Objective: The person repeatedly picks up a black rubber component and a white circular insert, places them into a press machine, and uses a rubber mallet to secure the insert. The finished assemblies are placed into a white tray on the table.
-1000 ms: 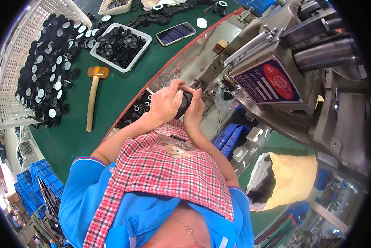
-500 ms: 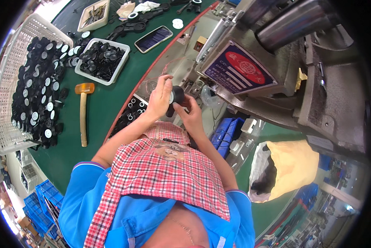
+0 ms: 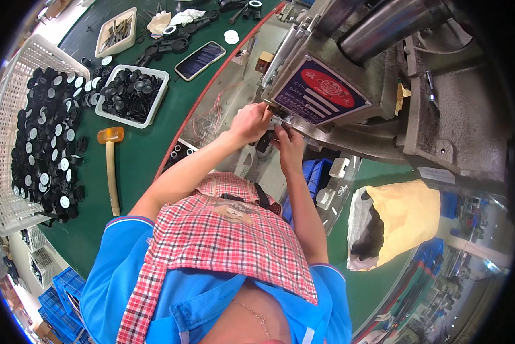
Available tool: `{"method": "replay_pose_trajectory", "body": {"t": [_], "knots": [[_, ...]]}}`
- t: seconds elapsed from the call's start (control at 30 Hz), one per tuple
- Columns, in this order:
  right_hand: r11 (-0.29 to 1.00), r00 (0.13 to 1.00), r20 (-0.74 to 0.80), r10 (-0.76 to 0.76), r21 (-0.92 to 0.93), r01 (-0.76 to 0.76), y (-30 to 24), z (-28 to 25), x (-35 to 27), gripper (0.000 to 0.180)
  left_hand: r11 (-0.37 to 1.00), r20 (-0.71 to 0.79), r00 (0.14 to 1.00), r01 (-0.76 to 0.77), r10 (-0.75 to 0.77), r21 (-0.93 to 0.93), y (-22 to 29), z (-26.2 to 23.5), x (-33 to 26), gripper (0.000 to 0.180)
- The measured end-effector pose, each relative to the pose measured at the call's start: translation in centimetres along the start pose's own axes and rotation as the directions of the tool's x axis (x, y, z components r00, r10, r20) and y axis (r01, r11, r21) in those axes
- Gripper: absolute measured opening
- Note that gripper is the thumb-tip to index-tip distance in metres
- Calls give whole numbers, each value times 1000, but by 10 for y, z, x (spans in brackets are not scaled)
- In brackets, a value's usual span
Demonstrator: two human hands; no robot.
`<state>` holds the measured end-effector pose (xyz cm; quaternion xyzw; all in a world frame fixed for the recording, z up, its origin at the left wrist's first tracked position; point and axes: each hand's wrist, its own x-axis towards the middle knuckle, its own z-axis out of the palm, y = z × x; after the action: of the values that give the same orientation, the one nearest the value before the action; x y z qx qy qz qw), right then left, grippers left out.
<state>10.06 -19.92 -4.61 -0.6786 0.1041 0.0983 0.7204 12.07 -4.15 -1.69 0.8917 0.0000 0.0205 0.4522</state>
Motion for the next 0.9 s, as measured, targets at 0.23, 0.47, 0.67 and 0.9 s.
{"method": "replay_pose_trajectory", "body": {"t": [0.23, 0.47, 0.67, 0.9], "knots": [[996, 1000, 29, -2, 88, 0, -5, 8, 1, 29, 999, 88, 996, 16, -19, 33, -17, 6, 15, 31], [985, 1000, 0, 18, 169, -18, 32, 8, 11, 37, 997, 151, 987, -64, 56, 45, -44, 23, 18, 33], [974, 997, -74, 23, 225, -6, 36, 12, 4, 38, 939, 311, 939, 233, -149, -253, -64, 4, -30, 35], [972, 998, -55, 25, 233, -12, 33, 18, -7, 40, 854, 367, 901, 370, -233, -365, -51, -13, -48, 48]]}}
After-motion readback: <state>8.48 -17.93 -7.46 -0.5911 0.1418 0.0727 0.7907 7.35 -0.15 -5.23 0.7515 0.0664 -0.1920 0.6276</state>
